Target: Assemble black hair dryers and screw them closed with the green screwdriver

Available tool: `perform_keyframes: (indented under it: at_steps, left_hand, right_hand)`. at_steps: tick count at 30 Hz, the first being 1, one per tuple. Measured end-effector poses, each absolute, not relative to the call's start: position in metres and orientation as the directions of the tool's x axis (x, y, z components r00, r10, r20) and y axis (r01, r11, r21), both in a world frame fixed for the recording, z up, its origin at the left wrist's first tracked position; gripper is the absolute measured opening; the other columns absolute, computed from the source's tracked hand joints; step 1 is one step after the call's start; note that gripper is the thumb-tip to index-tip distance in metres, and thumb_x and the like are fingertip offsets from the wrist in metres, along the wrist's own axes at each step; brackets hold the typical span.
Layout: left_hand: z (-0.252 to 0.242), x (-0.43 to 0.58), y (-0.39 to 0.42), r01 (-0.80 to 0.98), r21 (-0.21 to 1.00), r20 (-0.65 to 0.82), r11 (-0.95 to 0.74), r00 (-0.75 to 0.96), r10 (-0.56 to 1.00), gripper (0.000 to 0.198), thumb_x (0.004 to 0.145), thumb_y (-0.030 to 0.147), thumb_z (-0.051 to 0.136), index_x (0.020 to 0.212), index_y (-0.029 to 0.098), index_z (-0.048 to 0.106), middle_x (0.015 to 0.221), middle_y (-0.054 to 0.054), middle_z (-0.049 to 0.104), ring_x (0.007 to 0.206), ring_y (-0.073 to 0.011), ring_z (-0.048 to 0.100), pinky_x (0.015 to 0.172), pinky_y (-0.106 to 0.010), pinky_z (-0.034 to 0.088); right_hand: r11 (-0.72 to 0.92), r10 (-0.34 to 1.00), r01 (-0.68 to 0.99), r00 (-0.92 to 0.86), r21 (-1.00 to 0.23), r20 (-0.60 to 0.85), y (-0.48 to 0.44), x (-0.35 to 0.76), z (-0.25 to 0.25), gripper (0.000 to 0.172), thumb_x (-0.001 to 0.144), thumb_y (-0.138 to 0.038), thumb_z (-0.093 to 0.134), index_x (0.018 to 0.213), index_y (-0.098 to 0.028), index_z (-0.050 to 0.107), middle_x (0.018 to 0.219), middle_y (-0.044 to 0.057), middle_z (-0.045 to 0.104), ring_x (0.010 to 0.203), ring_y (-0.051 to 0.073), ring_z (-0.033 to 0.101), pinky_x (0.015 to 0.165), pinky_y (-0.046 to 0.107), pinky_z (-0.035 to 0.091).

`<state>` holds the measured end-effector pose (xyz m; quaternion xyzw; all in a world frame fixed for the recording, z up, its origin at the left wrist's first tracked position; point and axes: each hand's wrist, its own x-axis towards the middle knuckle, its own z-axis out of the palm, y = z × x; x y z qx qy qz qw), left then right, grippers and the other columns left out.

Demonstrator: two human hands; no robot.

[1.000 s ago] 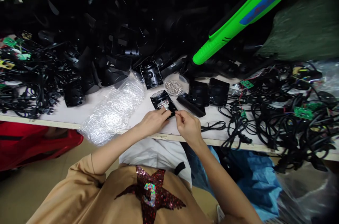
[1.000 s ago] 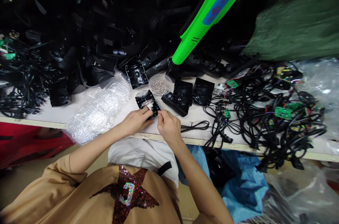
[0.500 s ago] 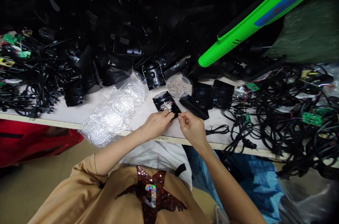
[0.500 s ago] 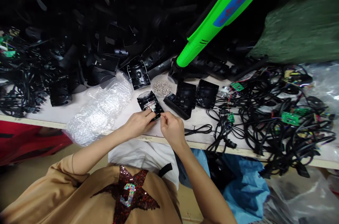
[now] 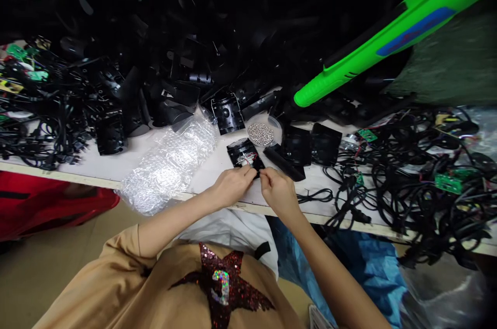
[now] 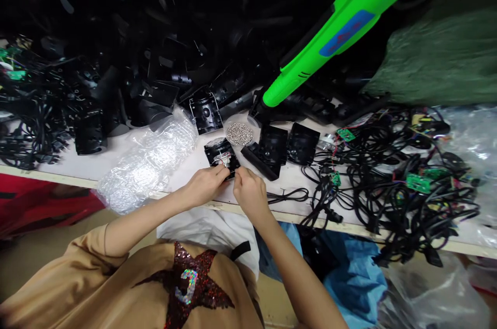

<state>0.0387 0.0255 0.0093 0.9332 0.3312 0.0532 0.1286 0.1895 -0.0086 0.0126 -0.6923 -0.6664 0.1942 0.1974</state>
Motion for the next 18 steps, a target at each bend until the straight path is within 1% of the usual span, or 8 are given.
perform_keyframes:
  at_steps: [3,6,9,11,12,14,16,18]
  left_hand:
    - [0.011,0.039,0.025,0.614,0.288,0.001,-0.735,0.768,0.641,0.005,0.087,0.018,0.046,0.092,0.016,0.046,0.083,-0.003,0.055,0.07,-0.016,0.059,0.056,-0.025,0.049]
    - [0.011,0.034,0.025,0.623,0.27,-0.002,-0.734,0.763,0.647,0.008,0.089,0.02,0.044,0.094,0.016,0.048,0.088,-0.004,0.055,0.072,-0.016,0.059,0.056,-0.025,0.049]
    - [0.007,0.024,0.023,0.623,0.266,0.029,-0.735,0.757,0.652,0.017,0.091,0.026,0.043,0.104,0.018,0.049,0.094,-0.005,0.055,0.074,-0.0158,0.061,0.056,-0.024,0.051]
    - [0.002,0.016,0.02,0.616,0.294,0.078,-0.731,0.747,0.66,0.029,0.092,0.032,0.041,0.117,0.019,0.045,0.097,-0.005,0.056,0.074,-0.0158,0.062,0.057,-0.025,0.052]
    - [-0.001,0.012,0.018,0.613,0.308,0.114,-0.728,0.736,0.668,0.031,0.092,0.032,0.04,0.121,0.02,0.044,0.098,-0.006,0.056,0.075,-0.016,0.062,0.058,-0.026,0.053]
    - [-0.008,0.004,0.013,0.598,0.331,0.189,-0.73,0.716,0.672,0.034,0.093,0.027,0.037,0.126,0.022,0.041,0.106,-0.007,0.055,0.08,-0.0164,0.063,0.061,-0.027,0.054]
    - [-0.014,-0.002,0.01,0.57,0.371,0.256,-0.733,0.696,0.671,0.038,0.092,0.026,0.039,0.131,0.024,0.038,0.112,-0.009,0.054,0.089,-0.0172,0.063,0.069,-0.027,0.055]
    - [-0.019,-0.008,0.007,0.567,0.422,0.324,-0.707,0.634,0.702,0.041,0.09,0.029,0.045,0.131,0.023,0.039,0.115,-0.01,0.053,0.093,-0.0176,0.062,0.073,-0.027,0.055]
  right_hand:
    - [0.028,0.999,0.824,-0.039,-0.566,-0.007,-0.014,0.196,0.012,0.028,0.085,-0.018,0.038,0.094,-0.015,0.064,0.089,0.011,0.07,0.079,0.022,0.066,0.07,0.031,0.049]
    - [0.087,0.993,0.794,-0.119,-0.601,-0.013,-0.02,0.209,0.019,0.028,0.088,-0.022,0.039,0.1,-0.018,0.064,0.096,0.007,0.069,0.084,0.02,0.065,0.075,0.031,0.05]
    - [0.099,0.994,0.806,-0.048,-0.584,0.102,-0.027,0.23,0.03,0.024,0.089,-0.026,0.043,0.096,-0.02,0.065,0.095,0.005,0.068,0.087,0.018,0.064,0.078,0.03,0.05]
    - [0.104,0.981,0.815,0.009,-0.57,0.192,-0.031,0.25,0.037,0.023,0.089,-0.028,0.045,0.094,-0.02,0.065,0.092,0.005,0.068,0.086,0.017,0.064,0.078,0.029,0.05]
    - [0.103,0.975,0.822,0.028,-0.56,0.22,-0.031,0.262,0.039,0.022,0.088,-0.029,0.046,0.093,-0.02,0.065,0.091,0.005,0.069,0.085,0.017,0.064,0.077,0.029,0.05]
    - [0.071,0.97,0.846,0.064,-0.528,0.234,-0.027,0.288,0.044,0.023,0.088,-0.03,0.045,0.091,-0.021,0.066,0.089,0.005,0.069,0.083,0.018,0.064,0.076,0.03,0.05]
    - [-0.014,0.977,0.884,0.112,-0.467,0.183,-0.014,0.316,0.048,0.024,0.088,-0.031,0.045,0.09,-0.021,0.066,0.09,0.004,0.069,0.083,0.018,0.064,0.075,0.03,0.051]
    - [-0.116,0.979,0.913,0.172,-0.391,0.113,0.01,0.344,0.051,0.023,0.087,-0.029,0.046,0.092,-0.02,0.066,0.091,0.004,0.069,0.084,0.018,0.064,0.076,0.029,0.05]
